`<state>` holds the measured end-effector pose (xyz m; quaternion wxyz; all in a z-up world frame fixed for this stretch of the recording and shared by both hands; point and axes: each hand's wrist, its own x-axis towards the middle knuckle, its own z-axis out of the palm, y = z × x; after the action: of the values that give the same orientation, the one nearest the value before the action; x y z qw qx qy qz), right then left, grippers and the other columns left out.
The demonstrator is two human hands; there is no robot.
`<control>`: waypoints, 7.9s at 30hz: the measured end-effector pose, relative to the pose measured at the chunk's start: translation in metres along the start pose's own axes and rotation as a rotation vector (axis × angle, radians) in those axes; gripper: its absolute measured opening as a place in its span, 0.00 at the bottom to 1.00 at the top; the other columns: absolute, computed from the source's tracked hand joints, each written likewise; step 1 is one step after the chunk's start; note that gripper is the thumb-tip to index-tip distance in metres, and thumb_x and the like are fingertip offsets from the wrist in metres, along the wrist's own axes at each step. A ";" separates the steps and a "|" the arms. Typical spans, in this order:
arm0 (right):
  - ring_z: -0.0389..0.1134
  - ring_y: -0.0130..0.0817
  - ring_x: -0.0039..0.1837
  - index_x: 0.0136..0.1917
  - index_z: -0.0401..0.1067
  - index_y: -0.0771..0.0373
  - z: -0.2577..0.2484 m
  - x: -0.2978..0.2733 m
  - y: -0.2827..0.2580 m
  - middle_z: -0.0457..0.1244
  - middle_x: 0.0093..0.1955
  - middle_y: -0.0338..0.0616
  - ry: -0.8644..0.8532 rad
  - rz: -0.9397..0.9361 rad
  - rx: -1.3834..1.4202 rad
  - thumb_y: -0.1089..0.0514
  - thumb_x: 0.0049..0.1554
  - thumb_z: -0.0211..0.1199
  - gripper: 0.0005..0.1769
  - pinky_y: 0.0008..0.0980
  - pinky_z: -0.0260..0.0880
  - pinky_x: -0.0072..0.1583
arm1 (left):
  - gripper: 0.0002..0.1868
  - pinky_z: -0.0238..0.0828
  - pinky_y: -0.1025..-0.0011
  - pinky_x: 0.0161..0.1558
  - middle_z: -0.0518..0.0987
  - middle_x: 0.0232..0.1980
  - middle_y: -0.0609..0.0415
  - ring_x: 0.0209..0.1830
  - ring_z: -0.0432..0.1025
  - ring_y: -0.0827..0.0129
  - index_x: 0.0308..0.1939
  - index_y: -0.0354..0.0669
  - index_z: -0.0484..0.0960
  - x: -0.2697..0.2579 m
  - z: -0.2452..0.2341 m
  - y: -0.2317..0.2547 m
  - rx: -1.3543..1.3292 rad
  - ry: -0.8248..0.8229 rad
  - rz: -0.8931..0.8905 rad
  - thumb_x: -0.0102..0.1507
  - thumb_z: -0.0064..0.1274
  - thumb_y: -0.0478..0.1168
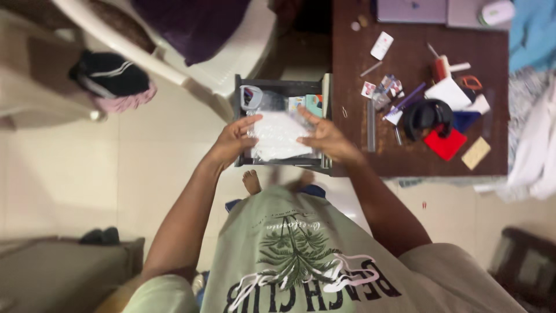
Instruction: The person organizes a cluttered desk by picking up various items, including a white box, a CD, a plastic bag with white material, and pens. They place some items into an open drawer and others back onto the desk surface.
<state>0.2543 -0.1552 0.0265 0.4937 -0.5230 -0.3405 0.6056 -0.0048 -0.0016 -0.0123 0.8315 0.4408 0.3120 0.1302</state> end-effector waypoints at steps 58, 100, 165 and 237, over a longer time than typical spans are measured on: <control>0.37 0.73 0.79 0.83 0.40 0.56 -0.010 0.132 0.198 0.37 0.80 0.73 1.073 0.595 -1.062 0.56 0.47 0.67 0.57 0.67 0.40 0.75 | 0.15 0.78 0.71 0.36 0.86 0.44 0.49 0.36 0.80 0.69 0.46 0.33 0.85 0.332 0.000 -0.272 0.201 -0.011 -0.382 0.55 0.61 0.28; 0.72 0.26 0.45 0.65 0.68 0.66 -0.067 -0.267 0.141 0.70 0.48 0.44 1.214 -0.191 -0.186 0.68 0.63 0.54 0.17 0.24 0.73 0.47 | 0.11 0.78 0.73 0.35 0.82 0.46 0.58 0.40 0.79 0.72 0.53 0.44 0.80 0.144 0.175 -0.089 0.349 -0.098 -0.025 0.67 0.55 0.39; 0.74 0.34 0.53 0.48 0.77 0.69 -0.185 -0.164 -0.201 0.71 0.50 0.49 0.436 -0.719 -0.719 0.71 0.56 0.70 0.06 0.29 0.74 0.59 | 0.55 0.38 0.56 0.83 0.42 0.87 0.42 0.88 0.38 0.55 0.85 0.45 0.43 0.149 0.421 0.103 -0.996 -0.721 0.106 0.65 0.23 0.78; 0.75 0.41 0.57 0.55 0.74 0.75 -0.214 -0.179 -0.176 0.70 0.55 0.55 0.554 -0.579 -0.171 0.73 0.61 0.64 0.08 0.34 0.78 0.61 | 0.20 0.72 0.65 0.67 0.79 0.63 0.50 0.65 0.74 0.67 0.60 0.42 0.76 0.127 0.427 0.082 -0.325 -0.196 0.543 0.66 0.57 0.44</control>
<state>0.4984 -0.2993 0.1958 0.6714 -0.5881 -0.3770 0.2476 0.3688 -0.1707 0.1811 0.8519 0.3799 0.0770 0.3521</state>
